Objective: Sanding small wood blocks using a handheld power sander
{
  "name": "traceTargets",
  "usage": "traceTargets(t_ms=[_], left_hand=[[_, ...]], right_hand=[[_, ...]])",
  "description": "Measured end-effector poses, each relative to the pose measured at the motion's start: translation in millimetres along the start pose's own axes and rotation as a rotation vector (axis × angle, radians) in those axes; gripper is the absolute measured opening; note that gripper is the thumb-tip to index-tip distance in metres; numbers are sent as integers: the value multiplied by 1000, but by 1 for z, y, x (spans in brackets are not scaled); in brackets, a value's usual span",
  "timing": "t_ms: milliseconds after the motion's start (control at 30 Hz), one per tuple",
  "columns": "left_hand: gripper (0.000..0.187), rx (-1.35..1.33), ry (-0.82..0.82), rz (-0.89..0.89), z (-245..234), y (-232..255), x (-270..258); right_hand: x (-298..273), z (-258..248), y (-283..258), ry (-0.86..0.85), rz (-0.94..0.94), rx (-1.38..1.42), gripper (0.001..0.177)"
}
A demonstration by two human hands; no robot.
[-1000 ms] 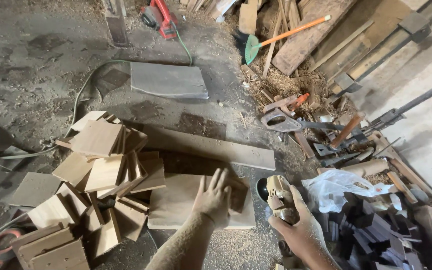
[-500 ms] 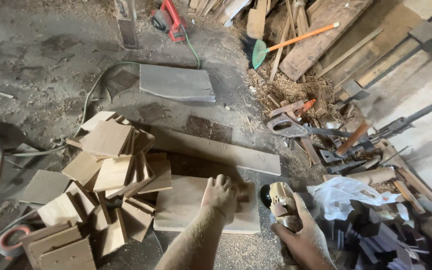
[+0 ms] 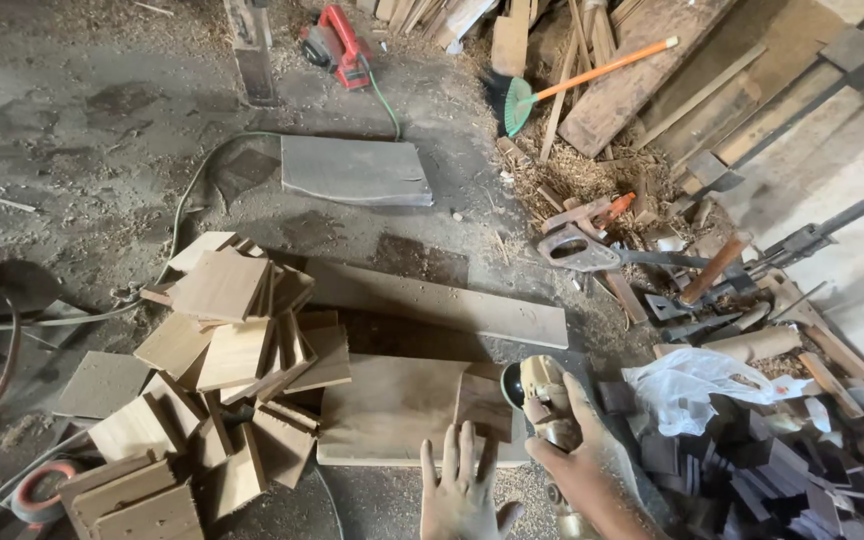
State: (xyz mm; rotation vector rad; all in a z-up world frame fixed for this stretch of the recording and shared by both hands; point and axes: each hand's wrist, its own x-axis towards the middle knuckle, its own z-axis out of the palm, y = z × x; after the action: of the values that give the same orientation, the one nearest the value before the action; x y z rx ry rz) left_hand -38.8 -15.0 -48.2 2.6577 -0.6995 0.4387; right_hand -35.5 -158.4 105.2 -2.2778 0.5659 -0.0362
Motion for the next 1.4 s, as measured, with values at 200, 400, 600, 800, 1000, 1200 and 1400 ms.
traceTargets(t_ms=[200,400,600,800,1000,1200,1400], left_hand=[[95,-136,-405,12,-16,-2,2],[104,-77,-334,70,3,-4,-4],[112,-52,-242,80,10,-5,-4],[91,-78,-245,100,30,-5,-10],[96,-21,-226,101,17,-5,-7],[110,-11,-64,113,41,-6,-13],[113,34,71,105,50,-6,-16]], right_hand=[[9,18,26,21,-145,143,101],[-3,23,-4,10,-133,-14,99],[2,43,-13,16,-188,-15,100],[-2,47,-56,-121,-126,-413,102],[-5,44,-56,-123,-71,-268,103],[-4,21,-47,-125,-26,-530,106],[-3,25,-5,-13,-46,-209,103]])
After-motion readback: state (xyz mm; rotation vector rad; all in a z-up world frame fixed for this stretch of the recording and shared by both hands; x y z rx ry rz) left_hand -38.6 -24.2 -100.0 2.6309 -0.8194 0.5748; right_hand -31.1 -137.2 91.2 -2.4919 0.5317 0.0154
